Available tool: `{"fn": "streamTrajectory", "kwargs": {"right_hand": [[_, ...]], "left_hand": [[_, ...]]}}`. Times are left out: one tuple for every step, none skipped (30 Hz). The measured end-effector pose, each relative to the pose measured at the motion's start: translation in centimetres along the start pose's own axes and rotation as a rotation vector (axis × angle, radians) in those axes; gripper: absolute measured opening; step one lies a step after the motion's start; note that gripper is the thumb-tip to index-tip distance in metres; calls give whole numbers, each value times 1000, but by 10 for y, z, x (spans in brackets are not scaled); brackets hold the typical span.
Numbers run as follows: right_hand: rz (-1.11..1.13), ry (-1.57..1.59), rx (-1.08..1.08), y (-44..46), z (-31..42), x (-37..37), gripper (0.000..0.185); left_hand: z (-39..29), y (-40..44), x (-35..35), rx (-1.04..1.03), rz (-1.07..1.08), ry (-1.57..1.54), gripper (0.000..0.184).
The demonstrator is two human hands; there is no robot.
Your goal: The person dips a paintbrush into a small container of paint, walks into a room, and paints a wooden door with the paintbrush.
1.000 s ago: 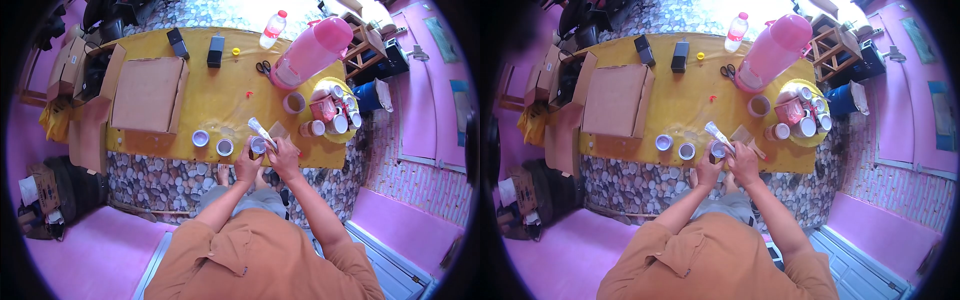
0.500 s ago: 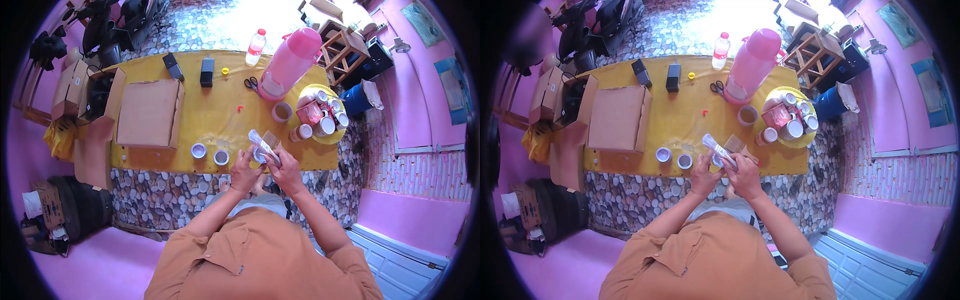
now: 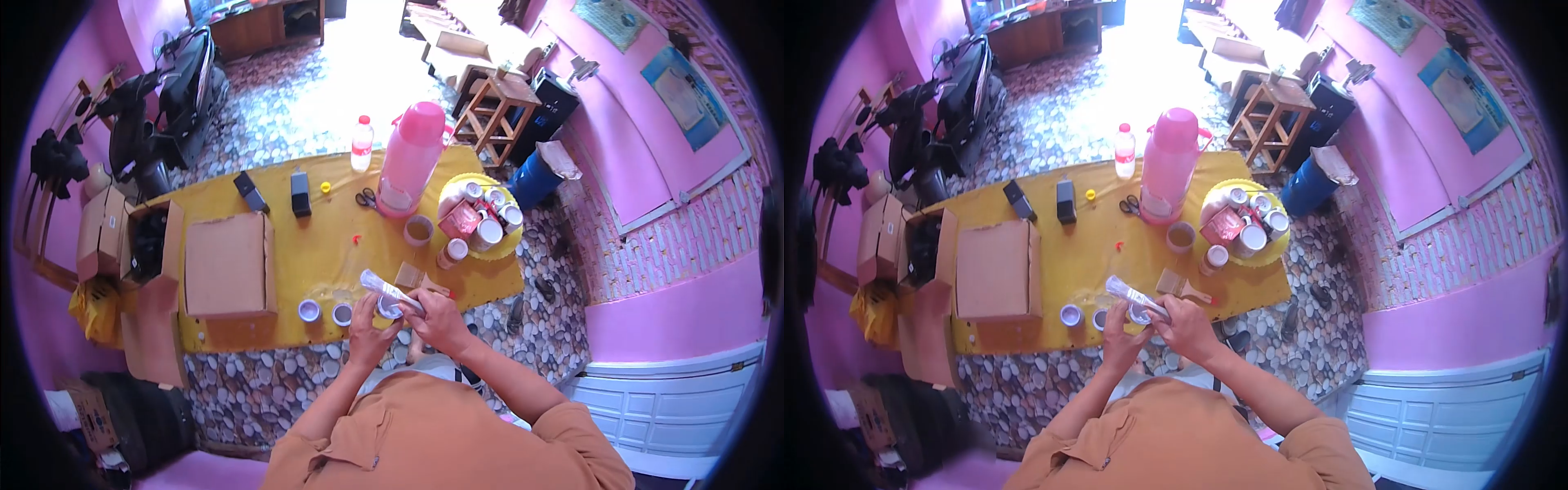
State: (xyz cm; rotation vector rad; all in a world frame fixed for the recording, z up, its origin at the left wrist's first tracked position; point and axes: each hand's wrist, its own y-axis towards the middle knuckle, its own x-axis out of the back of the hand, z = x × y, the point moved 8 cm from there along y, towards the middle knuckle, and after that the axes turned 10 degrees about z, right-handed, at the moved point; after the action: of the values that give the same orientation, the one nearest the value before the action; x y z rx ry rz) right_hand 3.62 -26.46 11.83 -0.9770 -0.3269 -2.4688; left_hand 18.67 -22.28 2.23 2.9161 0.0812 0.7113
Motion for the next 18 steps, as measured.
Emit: {"fn": "streamTrajectory", "kwargs": {"right_hand": [[-30, -55, 24, -1, 4, 5, 24], [-62, -112, 52, 0, 8, 9, 25], [-77, -100, 32, 2, 8, 10, 25], [-95, -107, 42, 5, 11, 11, 25], [-80, -58, 17, 9, 10, 9, 25], [-62, -6, -8, 12, 11, 6, 26], [-53, 14, 13, 14, 15, 4, 26], [-65, 9, 25, 13, 19, 5, 26], [-21, 36, 25, 12, 25, 2, 26], [24, 61, 26, 12, 28, -1, 27], [44, 66, 27, 10, 28, -2, 27], [40, 63, 37, 7, 29, 0, 27], [59, 29, 13, 5, 28, 1, 27], [76, -6, -10, 4, 26, 2, 28], [60, -60, 10, 4, 26, 6, 28], [55, -62, 18, 7, 27, 6, 28], [4, -120, 36, 9, 29, 11, 27], [-47, -176, 52, 11, 32, 15, 27]], "left_hand": [[-6, 0, 5, 6, 14, -28, 65], [-12, 3, 10, 8, 25, -55, 64], [-17, 3, 13, 5, 44, -49, 62], [-18, 5, 14, -16, 40, -46, 62], [-19, 5, 15, -36, 27, -60, 62], [-20, 4, 18, -51, 16, -74, 62], [-19, 3, 18, -50, 33, -81, 65], [-16, 2, 18, -66, 27, -76, 65], [-7, 0, 16, -55, 36, -44, 67], [-4, 1, 16, -45, 43, -13, 69], [-3, 0, 17, -48, 36, 2, 71], [-4, -1, 20, -55, 29, 4, 71], [-5, -2, 22, -52, 26, -2, 70], [-5, -1, 23, -50, 22, -10, 69], [-15, 2, 28, -53, 30, -68, 67], [-23, 2, 34, -61, 25, -65, 67], [-30, 4, 37, -64, 39, -70, 66], [-34, 6, 37, -66, 55, -74, 65]]}}
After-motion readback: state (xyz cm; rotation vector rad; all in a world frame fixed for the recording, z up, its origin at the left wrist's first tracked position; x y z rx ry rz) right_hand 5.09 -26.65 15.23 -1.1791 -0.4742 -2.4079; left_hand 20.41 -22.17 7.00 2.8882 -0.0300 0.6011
